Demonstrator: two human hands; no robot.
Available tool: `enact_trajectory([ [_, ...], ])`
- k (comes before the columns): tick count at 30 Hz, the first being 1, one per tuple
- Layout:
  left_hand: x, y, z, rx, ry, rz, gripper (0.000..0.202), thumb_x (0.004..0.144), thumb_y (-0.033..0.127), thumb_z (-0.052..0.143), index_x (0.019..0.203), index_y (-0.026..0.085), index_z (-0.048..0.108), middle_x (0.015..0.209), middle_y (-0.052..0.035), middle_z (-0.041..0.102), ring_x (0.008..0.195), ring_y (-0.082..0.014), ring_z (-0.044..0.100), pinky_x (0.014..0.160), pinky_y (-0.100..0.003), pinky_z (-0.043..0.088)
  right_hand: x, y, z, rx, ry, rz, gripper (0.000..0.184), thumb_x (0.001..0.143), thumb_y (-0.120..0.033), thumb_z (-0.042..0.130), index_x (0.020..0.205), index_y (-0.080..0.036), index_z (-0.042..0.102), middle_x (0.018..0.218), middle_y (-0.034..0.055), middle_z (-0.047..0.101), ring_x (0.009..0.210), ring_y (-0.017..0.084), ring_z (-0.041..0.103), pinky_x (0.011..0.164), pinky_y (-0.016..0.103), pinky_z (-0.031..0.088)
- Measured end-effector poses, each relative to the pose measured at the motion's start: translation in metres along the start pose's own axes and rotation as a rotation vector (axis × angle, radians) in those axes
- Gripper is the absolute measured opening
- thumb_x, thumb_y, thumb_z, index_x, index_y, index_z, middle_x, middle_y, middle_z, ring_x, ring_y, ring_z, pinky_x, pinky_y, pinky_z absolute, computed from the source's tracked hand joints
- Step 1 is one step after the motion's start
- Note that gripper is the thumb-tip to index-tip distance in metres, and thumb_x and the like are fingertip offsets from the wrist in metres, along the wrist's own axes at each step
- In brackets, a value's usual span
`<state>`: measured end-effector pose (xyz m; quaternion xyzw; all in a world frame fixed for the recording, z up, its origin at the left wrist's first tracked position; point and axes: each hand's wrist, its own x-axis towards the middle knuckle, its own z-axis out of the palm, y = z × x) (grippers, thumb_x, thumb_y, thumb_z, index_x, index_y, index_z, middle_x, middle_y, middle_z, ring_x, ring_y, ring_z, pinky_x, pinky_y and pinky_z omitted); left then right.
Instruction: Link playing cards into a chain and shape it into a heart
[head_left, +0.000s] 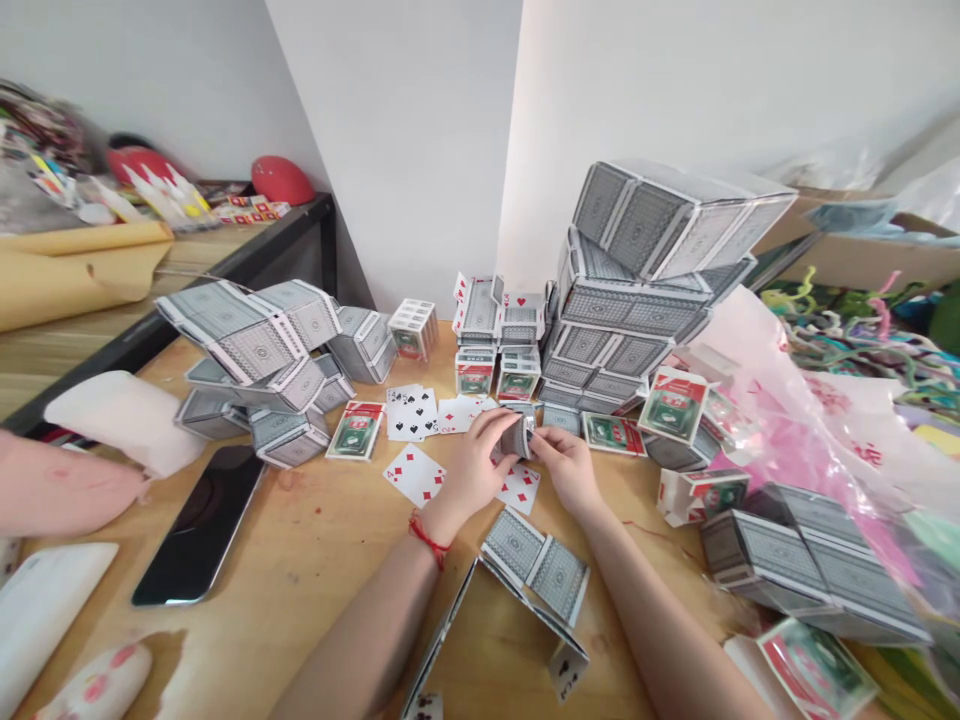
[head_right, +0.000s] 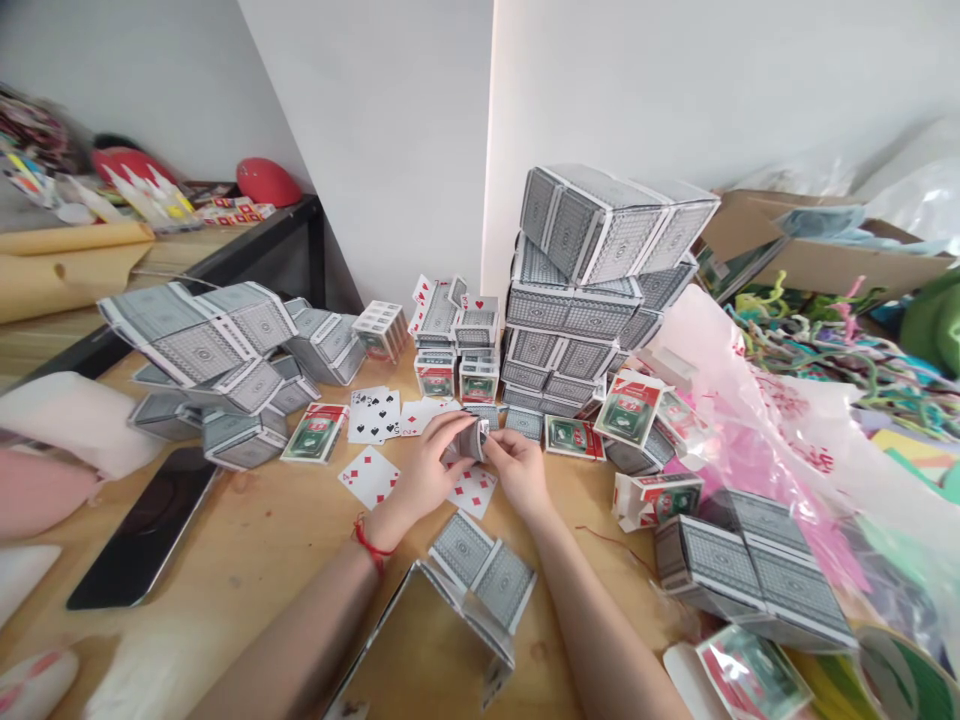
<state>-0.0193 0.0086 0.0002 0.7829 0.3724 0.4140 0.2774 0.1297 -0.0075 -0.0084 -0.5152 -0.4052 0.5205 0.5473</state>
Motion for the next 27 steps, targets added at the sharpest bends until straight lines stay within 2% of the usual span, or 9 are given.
enact_trajectory([
  [6, -0.0021, 0.0021, 0.0004, 0.037, -0.036, 0.002, 0.056, 0.072, 0.005, 0.057, 0.122, 0.026, 0.042, 0.125, -0.006, 0.045, 0.118, -0.022, 0.042, 0.101, -0.043, 0.038, 0.0022, 0.0054, -0.0014, -0.077, 0.045, -0.027, 0.023, 0.064, -0.039, 0.066, 0.065, -0.016, 0.064, 0.059, 0.0007, 0.062, 0.054, 0.013, 0.053, 0.054, 0.025, 0.042],
  [13, -0.0024, 0.0021, 0.0015, 0.063, -0.046, 0.019, 0.055, 0.073, 0.013, 0.061, 0.123, 0.027, 0.043, 0.125, -0.0071, 0.044, 0.117, -0.0242, 0.043, 0.099, -0.046, 0.038, -0.0016, 0.0032, 0.0025, -0.187, 0.083, -0.038, 0.026, 0.068, -0.042, 0.062, 0.066, -0.015, 0.063, 0.06, 0.0034, 0.064, 0.053, 0.014, 0.055, 0.052, 0.025, 0.044],
  [19, -0.0019, 0.0046, 0.0008, 0.077, -0.046, 0.039, 0.055, 0.072, 0.01, 0.06, 0.122, 0.028, 0.044, 0.123, -0.0066, 0.046, 0.117, -0.0248, 0.043, 0.098, -0.048, 0.038, -0.0026, 0.0054, 0.0029, -0.303, 0.107, -0.069, 0.029, 0.07, -0.044, 0.058, 0.069, -0.015, 0.063, 0.064, 0.0054, 0.066, 0.056, 0.016, 0.057, 0.052, 0.025, 0.044],
  [27, -0.0019, 0.0044, 0.0023, 0.106, -0.062, 0.051, 0.051, 0.074, 0.009, 0.057, 0.121, 0.026, 0.045, 0.123, -0.0064, 0.046, 0.118, -0.023, 0.041, 0.101, -0.046, 0.036, -0.0058, 0.0104, 0.0034, -0.494, 0.149, -0.129, 0.023, 0.076, -0.037, 0.051, 0.068, -0.017, 0.057, 0.06, 0.0032, 0.062, 0.052, 0.015, 0.055, 0.048, 0.024, 0.041],
])
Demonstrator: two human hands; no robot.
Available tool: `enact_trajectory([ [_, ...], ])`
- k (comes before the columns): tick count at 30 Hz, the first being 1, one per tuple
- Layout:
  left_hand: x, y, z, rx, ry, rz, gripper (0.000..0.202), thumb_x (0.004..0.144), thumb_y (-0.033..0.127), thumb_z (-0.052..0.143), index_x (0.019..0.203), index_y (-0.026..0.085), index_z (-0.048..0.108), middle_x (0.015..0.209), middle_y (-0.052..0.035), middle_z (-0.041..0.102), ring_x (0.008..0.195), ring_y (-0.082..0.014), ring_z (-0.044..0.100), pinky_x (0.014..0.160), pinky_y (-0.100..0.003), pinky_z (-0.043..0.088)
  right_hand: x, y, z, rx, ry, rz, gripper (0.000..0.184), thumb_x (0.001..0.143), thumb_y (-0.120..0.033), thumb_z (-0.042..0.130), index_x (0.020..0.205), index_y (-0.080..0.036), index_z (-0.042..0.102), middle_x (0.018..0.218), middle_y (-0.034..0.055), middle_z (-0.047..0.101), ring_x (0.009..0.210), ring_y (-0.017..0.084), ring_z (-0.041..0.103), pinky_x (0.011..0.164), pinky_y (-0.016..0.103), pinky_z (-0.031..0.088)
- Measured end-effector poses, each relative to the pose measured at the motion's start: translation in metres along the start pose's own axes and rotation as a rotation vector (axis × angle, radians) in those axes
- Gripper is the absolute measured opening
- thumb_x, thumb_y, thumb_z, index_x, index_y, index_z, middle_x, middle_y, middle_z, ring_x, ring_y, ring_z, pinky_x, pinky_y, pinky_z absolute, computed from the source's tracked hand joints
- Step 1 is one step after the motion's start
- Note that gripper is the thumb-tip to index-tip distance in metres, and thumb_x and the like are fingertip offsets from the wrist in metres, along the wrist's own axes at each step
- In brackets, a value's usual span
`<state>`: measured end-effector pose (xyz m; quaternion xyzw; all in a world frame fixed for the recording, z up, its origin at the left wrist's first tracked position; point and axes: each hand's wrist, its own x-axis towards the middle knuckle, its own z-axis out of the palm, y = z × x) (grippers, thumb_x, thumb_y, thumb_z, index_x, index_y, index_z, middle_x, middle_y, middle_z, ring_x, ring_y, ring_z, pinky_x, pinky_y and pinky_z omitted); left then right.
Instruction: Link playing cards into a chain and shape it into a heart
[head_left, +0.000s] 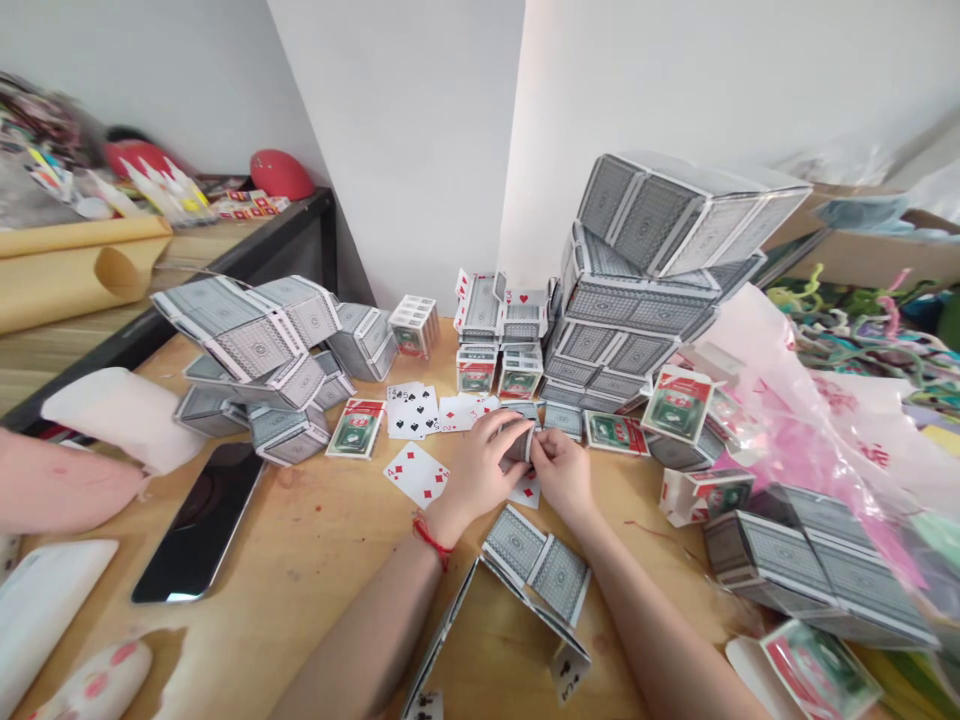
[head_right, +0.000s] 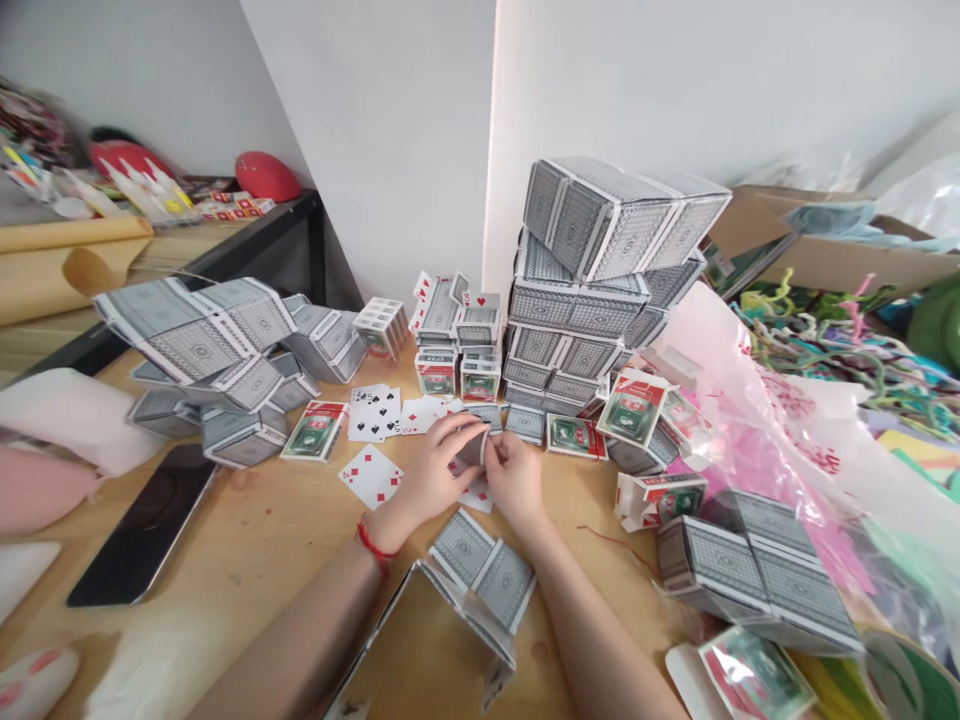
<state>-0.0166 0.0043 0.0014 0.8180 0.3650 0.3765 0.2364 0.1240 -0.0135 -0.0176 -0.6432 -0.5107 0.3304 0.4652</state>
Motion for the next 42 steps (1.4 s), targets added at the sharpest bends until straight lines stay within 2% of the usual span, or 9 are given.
enact_trajectory([
  [7, 0.001, 0.002, 0.001, 0.018, 0.028, -0.009, 0.057, 0.07, 0.011, 0.062, 0.122, 0.027, 0.044, 0.121, -0.0066, 0.046, 0.116, -0.0247, 0.042, 0.098, -0.048, 0.037, 0.0, -0.001, -0.002, 0.04, -0.014, -0.058, 0.032, 0.082, -0.043, 0.043, 0.064, -0.019, 0.053, 0.052, -0.0009, 0.051, 0.048, 0.013, 0.047, 0.046, 0.022, 0.038],
  [13, 0.001, 0.002, 0.003, 0.046, 0.044, -0.024, 0.057, 0.067, 0.007, 0.061, 0.12, 0.025, 0.047, 0.119, -0.0072, 0.048, 0.114, -0.0257, 0.042, 0.097, -0.048, 0.038, -0.001, -0.004, 0.0, 0.031, -0.046, -0.107, 0.027, 0.081, -0.039, 0.046, 0.089, -0.018, 0.06, 0.07, 0.0033, 0.063, 0.06, 0.016, 0.054, 0.056, 0.025, 0.043],
  [19, 0.001, 0.004, 0.0, -0.101, 0.048, -0.044, 0.052, 0.073, 0.011, 0.056, 0.122, 0.026, 0.046, 0.126, -0.0081, 0.044, 0.12, -0.0257, 0.039, 0.101, -0.048, 0.033, 0.001, -0.003, 0.0, 0.072, -0.02, -0.077, 0.031, 0.08, -0.042, 0.047, 0.093, -0.017, 0.06, 0.067, 0.0041, 0.063, 0.063, 0.018, 0.057, 0.057, 0.027, 0.045],
  [24, 0.0, 0.002, 0.003, -0.314, 0.14, -0.209, 0.051, 0.08, 0.015, 0.05, 0.128, 0.023, 0.035, 0.13, -0.009, 0.042, 0.12, -0.0215, 0.041, 0.101, -0.041, 0.036, -0.003, -0.007, 0.003, 0.136, -0.033, -0.064, 0.032, 0.08, -0.04, 0.046, 0.097, -0.017, 0.061, 0.07, 0.0034, 0.065, 0.054, 0.015, 0.056, 0.052, 0.025, 0.046],
  [28, -0.002, 0.003, 0.007, -0.369, 0.182, -0.322, 0.051, 0.081, 0.025, 0.054, 0.128, 0.022, 0.032, 0.13, -0.0092, 0.042, 0.122, -0.021, 0.039, 0.102, -0.04, 0.034, -0.009, -0.011, 0.004, 0.044, -0.069, -0.141, 0.03, 0.079, -0.034, 0.05, 0.1, -0.019, 0.065, 0.076, 0.0028, 0.068, 0.06, 0.015, 0.059, 0.058, 0.026, 0.047],
  [30, -0.002, 0.004, 0.008, -0.381, 0.203, -0.34, 0.05, 0.081, 0.027, 0.055, 0.126, 0.022, 0.033, 0.129, -0.0092, 0.043, 0.122, -0.0214, 0.039, 0.102, -0.041, 0.034, -0.01, -0.013, 0.004, -0.004, -0.094, -0.175, 0.027, 0.079, -0.034, 0.05, 0.093, -0.019, 0.068, 0.066, 0.0016, 0.066, 0.056, 0.015, 0.057, 0.056, 0.025, 0.046],
  [34, -0.001, 0.002, 0.009, -0.452, 0.25, -0.377, 0.045, 0.082, 0.027, 0.055, 0.122, 0.022, 0.036, 0.126, -0.0093, 0.045, 0.112, -0.0201, 0.048, 0.095, -0.039, 0.04, -0.008, -0.017, 0.002, -0.029, -0.169, -0.285, 0.028, 0.08, -0.035, 0.051, 0.062, -0.019, 0.067, 0.057, 0.0028, 0.061, 0.056, 0.015, 0.054, 0.057, 0.026, 0.044],
  [38, 0.001, 0.0, 0.012, -0.512, 0.3, -0.39, 0.043, 0.08, 0.023, 0.056, 0.119, 0.021, 0.039, 0.119, -0.0091, 0.05, 0.1, -0.0176, 0.055, 0.089, -0.037, 0.045, -0.006, -0.02, 0.001, 0.002, -0.239, -0.326, 0.028, 0.081, -0.034, 0.051, 0.064, -0.019, 0.067, 0.061, 0.004, 0.064, 0.059, 0.017, 0.056, 0.061, 0.028, 0.044],
  [42, 0.002, 0.001, 0.011, -0.506, 0.329, -0.38, 0.043, 0.076, 0.017, 0.057, 0.116, 0.02, 0.042, 0.108, -0.007, 0.055, 0.097, -0.0165, 0.056, 0.088, -0.036, 0.045, -0.007, -0.019, 0.002, 0.018, -0.264, -0.296, 0.029, 0.08, -0.035, 0.051, 0.06, -0.019, 0.064, 0.059, 0.0034, 0.061, 0.057, 0.016, 0.053, 0.057, 0.027, 0.041],
])
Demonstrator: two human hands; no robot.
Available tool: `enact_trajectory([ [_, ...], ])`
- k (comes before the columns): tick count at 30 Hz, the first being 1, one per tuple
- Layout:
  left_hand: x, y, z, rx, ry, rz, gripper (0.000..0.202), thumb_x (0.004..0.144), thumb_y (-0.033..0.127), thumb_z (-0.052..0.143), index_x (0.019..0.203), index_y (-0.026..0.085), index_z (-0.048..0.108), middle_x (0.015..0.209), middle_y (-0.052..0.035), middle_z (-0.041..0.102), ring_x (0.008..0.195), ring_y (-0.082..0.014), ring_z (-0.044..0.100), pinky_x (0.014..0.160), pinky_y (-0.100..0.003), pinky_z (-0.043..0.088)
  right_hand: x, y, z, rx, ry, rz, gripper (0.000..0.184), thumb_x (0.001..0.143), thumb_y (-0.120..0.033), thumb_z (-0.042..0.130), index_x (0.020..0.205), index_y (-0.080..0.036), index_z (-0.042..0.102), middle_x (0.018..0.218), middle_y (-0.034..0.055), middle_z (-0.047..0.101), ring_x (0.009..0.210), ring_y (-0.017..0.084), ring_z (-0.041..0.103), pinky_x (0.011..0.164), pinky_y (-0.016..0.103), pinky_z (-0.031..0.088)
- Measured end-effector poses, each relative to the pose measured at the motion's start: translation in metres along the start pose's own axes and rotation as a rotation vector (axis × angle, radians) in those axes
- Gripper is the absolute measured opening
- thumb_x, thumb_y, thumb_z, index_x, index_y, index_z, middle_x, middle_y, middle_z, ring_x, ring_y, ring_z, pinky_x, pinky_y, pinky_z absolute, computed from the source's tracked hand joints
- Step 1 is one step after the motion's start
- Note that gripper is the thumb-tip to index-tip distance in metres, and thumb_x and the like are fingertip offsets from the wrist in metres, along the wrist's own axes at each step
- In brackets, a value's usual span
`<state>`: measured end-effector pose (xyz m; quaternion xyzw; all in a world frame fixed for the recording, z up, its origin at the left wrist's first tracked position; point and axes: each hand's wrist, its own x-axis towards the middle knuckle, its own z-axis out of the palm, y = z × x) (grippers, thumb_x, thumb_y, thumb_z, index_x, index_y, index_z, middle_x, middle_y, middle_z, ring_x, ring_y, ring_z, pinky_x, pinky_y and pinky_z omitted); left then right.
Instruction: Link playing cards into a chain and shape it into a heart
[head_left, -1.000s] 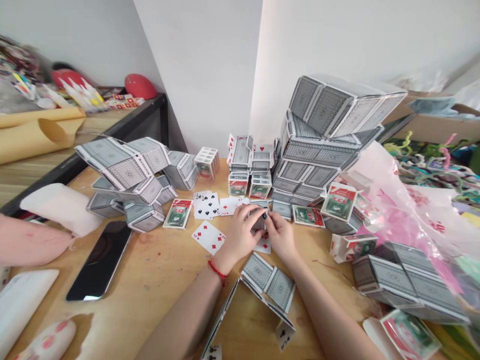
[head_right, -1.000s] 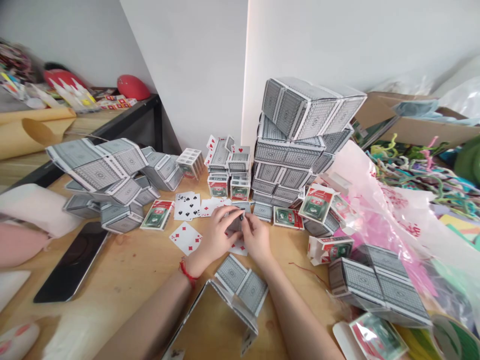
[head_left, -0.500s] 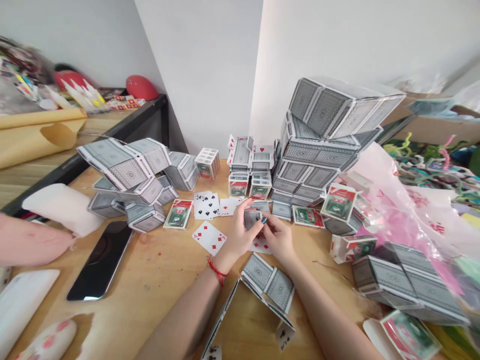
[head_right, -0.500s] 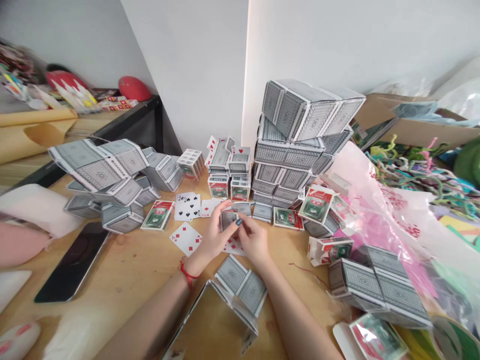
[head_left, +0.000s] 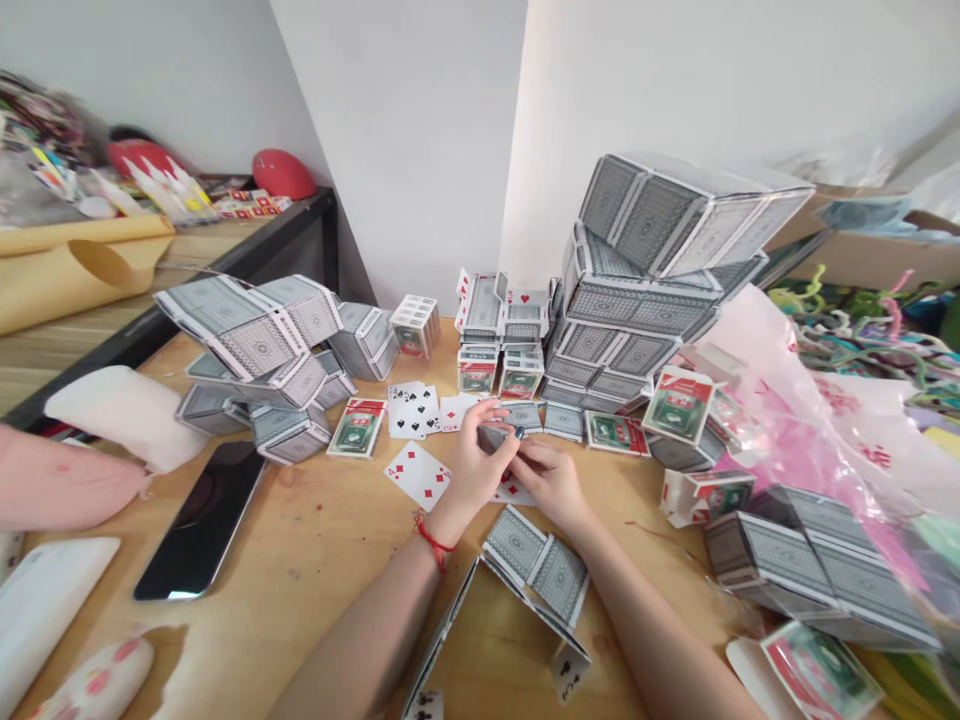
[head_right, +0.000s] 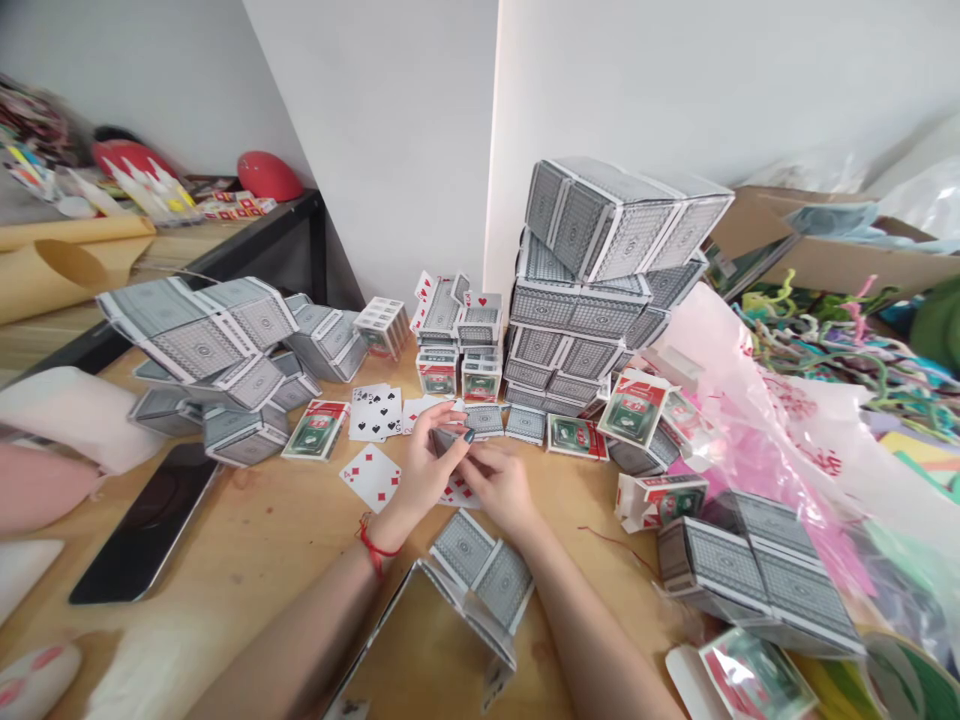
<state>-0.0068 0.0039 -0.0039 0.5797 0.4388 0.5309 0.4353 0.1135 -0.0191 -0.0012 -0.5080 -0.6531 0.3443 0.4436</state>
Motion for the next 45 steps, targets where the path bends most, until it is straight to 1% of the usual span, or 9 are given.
enact_trajectory([
  [5, 0.0, 0.005, -0.002, 0.058, -0.001, 0.003, 0.036, 0.073, 0.013, 0.057, 0.108, 0.019, 0.048, 0.09, -0.0028, 0.059, 0.086, -0.0154, 0.058, 0.081, -0.032, 0.046, -0.004, 0.004, 0.004, -0.023, -0.02, 0.042, 0.027, 0.079, -0.033, 0.05, 0.058, -0.018, 0.059, 0.054, 0.001, 0.055, 0.051, 0.013, 0.046, 0.049, 0.024, 0.036],
  [9, 0.0, 0.007, -0.004, 0.174, 0.013, 0.105, 0.005, 0.073, 0.015, 0.056, 0.076, 0.017, 0.054, 0.079, -0.0009, 0.056, 0.078, -0.0143, 0.055, 0.074, -0.029, 0.044, -0.005, 0.004, 0.006, -0.113, -0.054, 0.02, 0.018, 0.075, -0.025, 0.05, 0.061, -0.017, 0.057, 0.058, 0.0012, 0.056, 0.053, 0.013, 0.048, 0.051, 0.024, 0.036],
  [15, -0.001, 0.01, -0.004, 0.236, -0.039, 0.136, 0.018, 0.079, 0.027, 0.055, 0.066, 0.017, 0.048, 0.069, 0.0005, 0.049, 0.07, -0.0131, 0.049, 0.067, -0.026, 0.04, -0.006, 0.009, 0.005, -0.126, 0.006, 0.092, 0.026, 0.077, -0.025, 0.048, 0.052, -0.019, 0.048, 0.05, -0.0004, 0.053, 0.048, 0.012, 0.046, 0.048, 0.022, 0.034],
  [21, 0.003, 0.006, -0.004, 0.222, -0.011, 0.089, 0.03, 0.086, 0.032, 0.044, 0.06, 0.018, 0.04, 0.063, 0.0017, 0.044, 0.063, -0.0118, 0.044, 0.061, -0.024, 0.036, -0.004, 0.01, 0.003, 0.062, 0.06, 0.197, 0.025, 0.079, -0.038, 0.051, 0.063, -0.018, 0.051, 0.055, -0.0004, 0.055, 0.049, 0.013, 0.05, 0.05, 0.024, 0.038],
  [27, 0.0, 0.0, -0.003, 0.198, -0.054, 0.014, 0.03, 0.09, 0.034, 0.033, 0.068, 0.017, 0.045, 0.064, 0.0003, 0.048, 0.059, -0.0115, 0.043, 0.056, -0.023, 0.035, 0.001, 0.007, -0.001, 0.115, 0.21, 0.185, 0.029, 0.082, -0.044, 0.046, 0.067, -0.019, 0.047, 0.055, -0.0044, 0.044, 0.05, 0.011, 0.04, 0.049, 0.022, 0.035],
  [31, -0.002, 0.0, -0.003, 0.301, -0.119, 0.028, 0.029, 0.091, 0.032, 0.031, 0.074, 0.017, 0.05, 0.067, -0.0016, 0.053, 0.059, -0.0123, 0.047, 0.056, -0.024, 0.035, 0.001, 0.008, -0.001, 0.128, 0.196, 0.168, 0.03, 0.084, -0.045, 0.042, 0.07, -0.02, 0.046, 0.061, -0.0034, 0.045, 0.055, 0.011, 0.041, 0.051, 0.022, 0.037],
  [37, -0.003, 0.004, -0.004, 0.357, -0.114, 0.039, 0.027, 0.09, 0.032, 0.036, 0.072, 0.017, 0.051, 0.062, 0.0001, 0.052, 0.057, -0.0118, 0.048, 0.055, -0.023, 0.036, -0.002, 0.008, 0.001, 0.2, 0.185, 0.236, 0.027, 0.083, -0.047, 0.043, 0.08, -0.021, 0.049, 0.065, -0.0025, 0.046, 0.053, 0.012, 0.043, 0.045, 0.022, 0.039],
  [41, -0.002, 0.006, -0.003, 0.201, -0.038, 0.026, 0.016, 0.086, 0.03, 0.046, 0.094, 0.019, 0.054, 0.087, -0.0039, 0.06, 0.077, -0.0144, 0.056, 0.067, -0.025, 0.044, -0.001, 0.009, 0.003, 0.232, 0.252, 0.248, 0.023, 0.082, -0.045, 0.046, 0.087, -0.022, 0.047, 0.068, -0.0019, 0.048, 0.051, 0.011, 0.044, 0.043, 0.023, 0.042],
  [45, 0.001, 0.0, -0.001, 0.09, 0.081, -0.056, 0.017, 0.08, 0.027, 0.055, 0.094, 0.018, 0.051, 0.089, -0.0053, 0.059, 0.08, -0.0154, 0.058, 0.069, -0.027, 0.047, 0.0, 0.012, 0.005, 0.286, 0.282, 0.249, 0.023, 0.081, -0.043, 0.049, 0.092, -0.024, 0.043, 0.071, -0.0022, 0.049, 0.051, 0.012, 0.044, 0.045, 0.024, 0.047],
])
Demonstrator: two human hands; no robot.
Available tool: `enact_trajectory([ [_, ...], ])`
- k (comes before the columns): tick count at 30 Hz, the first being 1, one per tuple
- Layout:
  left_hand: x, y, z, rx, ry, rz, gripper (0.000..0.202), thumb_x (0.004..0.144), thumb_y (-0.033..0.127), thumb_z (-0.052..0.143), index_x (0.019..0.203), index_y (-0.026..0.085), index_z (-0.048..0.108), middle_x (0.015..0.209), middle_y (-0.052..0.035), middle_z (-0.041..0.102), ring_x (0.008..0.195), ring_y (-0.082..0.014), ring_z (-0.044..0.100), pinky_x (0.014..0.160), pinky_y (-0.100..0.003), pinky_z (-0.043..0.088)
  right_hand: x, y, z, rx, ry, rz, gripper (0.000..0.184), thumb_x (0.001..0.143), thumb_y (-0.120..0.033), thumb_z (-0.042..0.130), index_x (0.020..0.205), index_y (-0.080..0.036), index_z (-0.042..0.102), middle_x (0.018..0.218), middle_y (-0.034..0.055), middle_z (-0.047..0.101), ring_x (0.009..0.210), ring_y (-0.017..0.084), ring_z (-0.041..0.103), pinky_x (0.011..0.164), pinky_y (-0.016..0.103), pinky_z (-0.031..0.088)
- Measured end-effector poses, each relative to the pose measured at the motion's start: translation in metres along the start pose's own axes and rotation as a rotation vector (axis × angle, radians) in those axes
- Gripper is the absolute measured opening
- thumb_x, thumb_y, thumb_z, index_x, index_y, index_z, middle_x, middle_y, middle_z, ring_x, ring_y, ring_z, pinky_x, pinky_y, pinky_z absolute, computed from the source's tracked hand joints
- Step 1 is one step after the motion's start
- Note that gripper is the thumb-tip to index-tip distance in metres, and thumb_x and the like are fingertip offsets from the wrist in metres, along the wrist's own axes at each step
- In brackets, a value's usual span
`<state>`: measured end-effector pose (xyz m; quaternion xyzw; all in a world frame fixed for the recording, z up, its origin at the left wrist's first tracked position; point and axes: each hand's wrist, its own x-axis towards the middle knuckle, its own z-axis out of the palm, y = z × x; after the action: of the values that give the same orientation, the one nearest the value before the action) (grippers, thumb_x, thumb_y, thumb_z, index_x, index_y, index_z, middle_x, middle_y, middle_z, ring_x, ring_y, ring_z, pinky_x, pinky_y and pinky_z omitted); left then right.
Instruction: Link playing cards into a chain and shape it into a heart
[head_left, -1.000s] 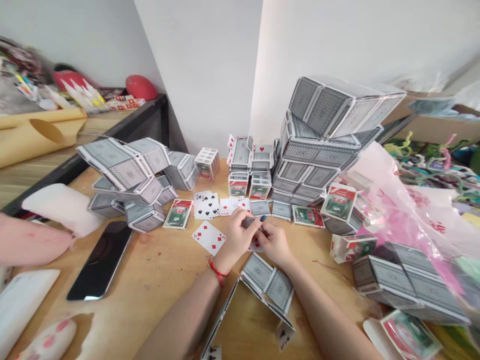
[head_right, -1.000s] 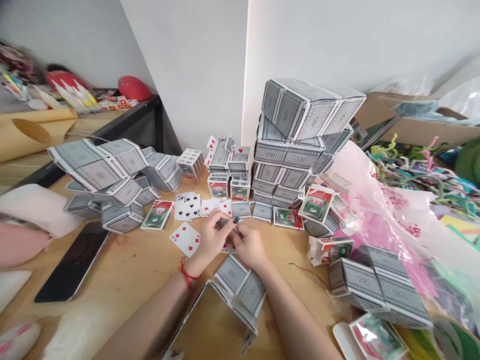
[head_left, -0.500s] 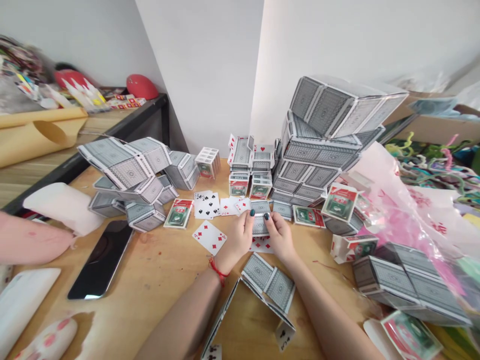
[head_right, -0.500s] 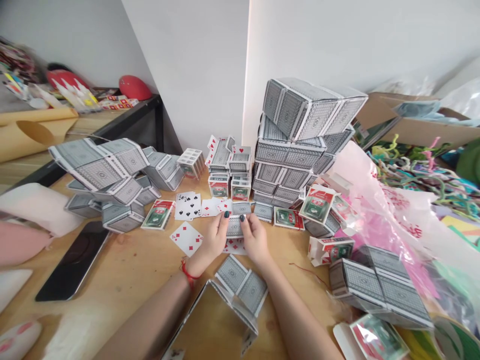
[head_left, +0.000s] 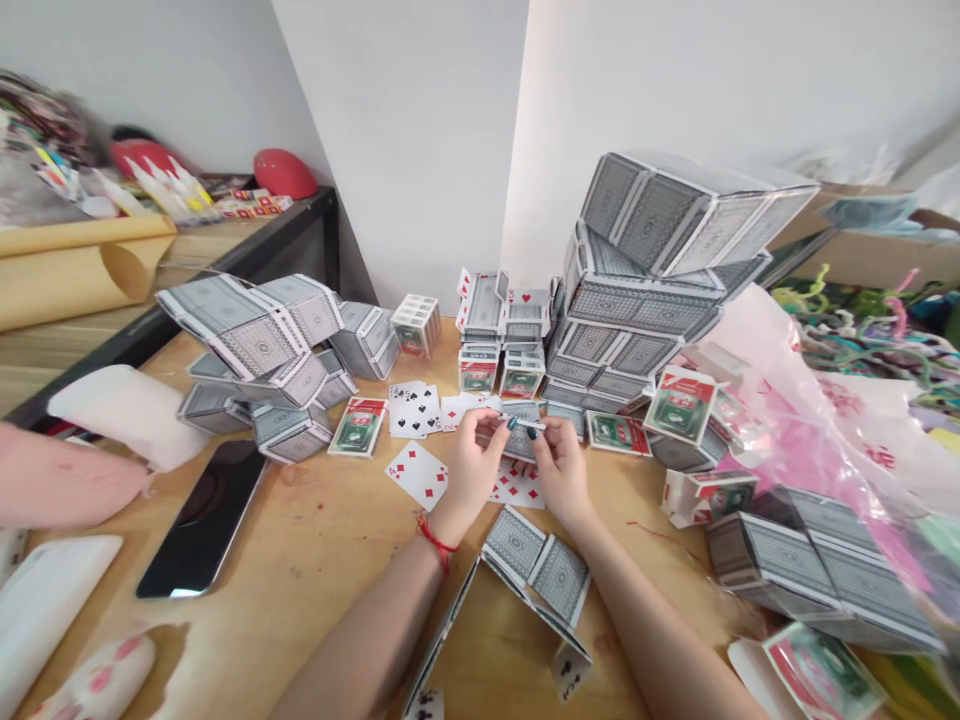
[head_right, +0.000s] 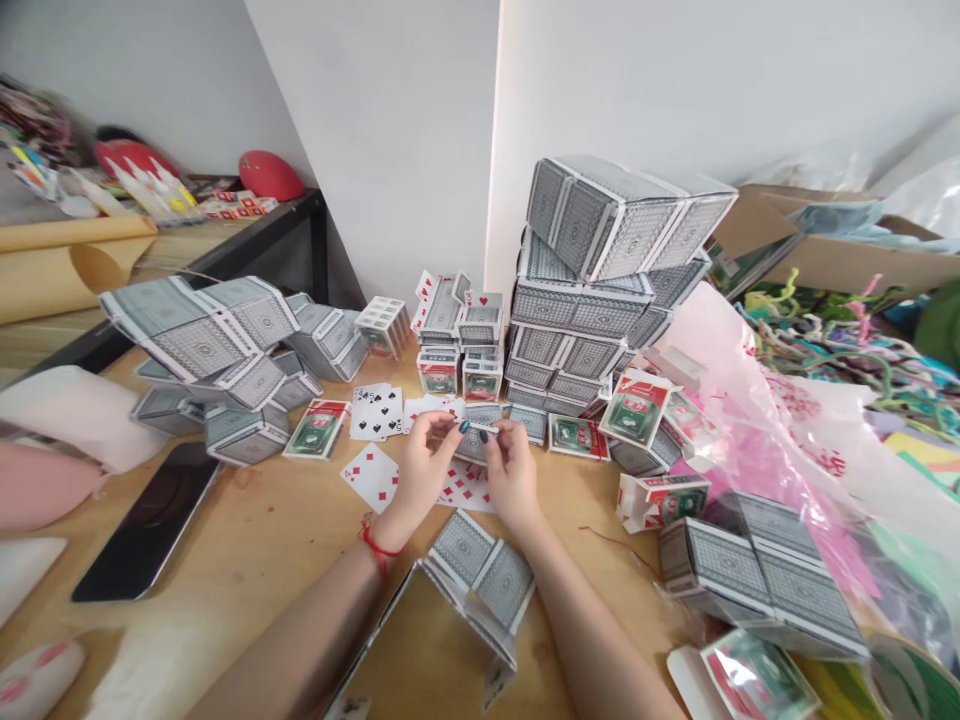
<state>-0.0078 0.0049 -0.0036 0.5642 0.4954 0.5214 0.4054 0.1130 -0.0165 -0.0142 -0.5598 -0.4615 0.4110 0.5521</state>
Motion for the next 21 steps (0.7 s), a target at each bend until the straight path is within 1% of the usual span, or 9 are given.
enact_trajectory([
  [2, 0.001, -0.003, 0.001, -0.027, 0.033, -0.03, 0.015, 0.078, 0.026, 0.057, 0.089, 0.018, 0.051, 0.086, -0.0048, 0.058, 0.078, -0.0152, 0.058, 0.067, -0.026, 0.048, 0.0, 0.002, 0.001, 0.016, -0.008, 0.004, 0.023, 0.08, -0.042, 0.05, 0.093, -0.025, 0.042, 0.073, -0.0014, 0.05, 0.055, 0.013, 0.047, 0.047, 0.026, 0.049],
  [5, 0.003, -0.006, 0.0, -0.018, 0.043, -0.041, 0.011, 0.077, 0.024, 0.058, 0.085, 0.017, 0.053, 0.083, -0.0043, 0.059, 0.075, -0.0148, 0.058, 0.065, -0.026, 0.048, 0.001, 0.004, 0.001, 0.037, -0.017, 0.019, 0.024, 0.08, -0.043, 0.051, 0.093, -0.025, 0.042, 0.076, -0.0004, 0.052, 0.058, 0.014, 0.05, 0.049, 0.027, 0.051],
  [9, 0.005, -0.004, -0.002, 0.035, 0.027, 0.024, 0.008, 0.078, 0.024, 0.057, 0.081, 0.017, 0.058, 0.084, -0.0047, 0.06, 0.077, -0.0152, 0.058, 0.067, -0.027, 0.047, 0.001, 0.002, 0.0, 0.054, -0.032, 0.021, 0.023, 0.08, -0.042, 0.051, 0.093, -0.025, 0.043, 0.077, -0.0004, 0.052, 0.057, 0.014, 0.051, 0.048, 0.027, 0.051],
  [11, 0.006, -0.004, -0.003, 0.031, -0.001, 0.059, 0.009, 0.078, 0.025, 0.056, 0.077, 0.017, 0.06, 0.084, -0.005, 0.06, 0.079, -0.0155, 0.058, 0.068, -0.027, 0.047, 0.001, -0.001, 0.0, 0.043, -0.034, 0.012, 0.023, 0.08, -0.043, 0.051, 0.092, -0.024, 0.044, 0.073, -0.0015, 0.051, 0.054, 0.013, 0.051, 0.047, 0.027, 0.05],
  [13, 0.007, -0.003, -0.004, 0.002, -0.051, 0.06, 0.013, 0.079, 0.027, 0.056, 0.075, 0.016, 0.062, 0.085, -0.0054, 0.061, 0.081, -0.0157, 0.057, 0.07, -0.027, 0.047, 0.001, -0.003, -0.001, 0.025, -0.032, 0.002, 0.024, 0.08, -0.043, 0.05, 0.092, -0.023, 0.045, 0.069, -0.0027, 0.05, 0.05, 0.012, 0.05, 0.046, 0.026, 0.049],
  [18, 0.009, 0.0, -0.005, -0.126, -0.161, -0.02, 0.019, 0.08, 0.03, 0.054, 0.077, 0.015, 0.064, 0.092, -0.0069, 0.062, 0.085, -0.0163, 0.056, 0.076, -0.028, 0.045, 0.002, -0.007, -0.002, 0.015, -0.036, -0.013, 0.025, 0.079, -0.046, 0.051, 0.09, -0.023, 0.047, 0.065, -0.0036, 0.049, 0.049, 0.011, 0.047, 0.045, 0.025, 0.046],
  [21, 0.01, 0.002, -0.007, -0.21, -0.216, -0.095, 0.025, 0.08, 0.035, 0.053, 0.071, 0.014, 0.062, 0.084, -0.0054, 0.062, 0.08, -0.0159, 0.055, 0.074, -0.028, 0.044, 0.003, -0.006, -0.002, 0.042, -0.04, -0.001, 0.025, 0.079, -0.046, 0.051, 0.089, -0.023, 0.048, 0.065, -0.0033, 0.049, 0.049, 0.012, 0.047, 0.045, 0.025, 0.045],
])
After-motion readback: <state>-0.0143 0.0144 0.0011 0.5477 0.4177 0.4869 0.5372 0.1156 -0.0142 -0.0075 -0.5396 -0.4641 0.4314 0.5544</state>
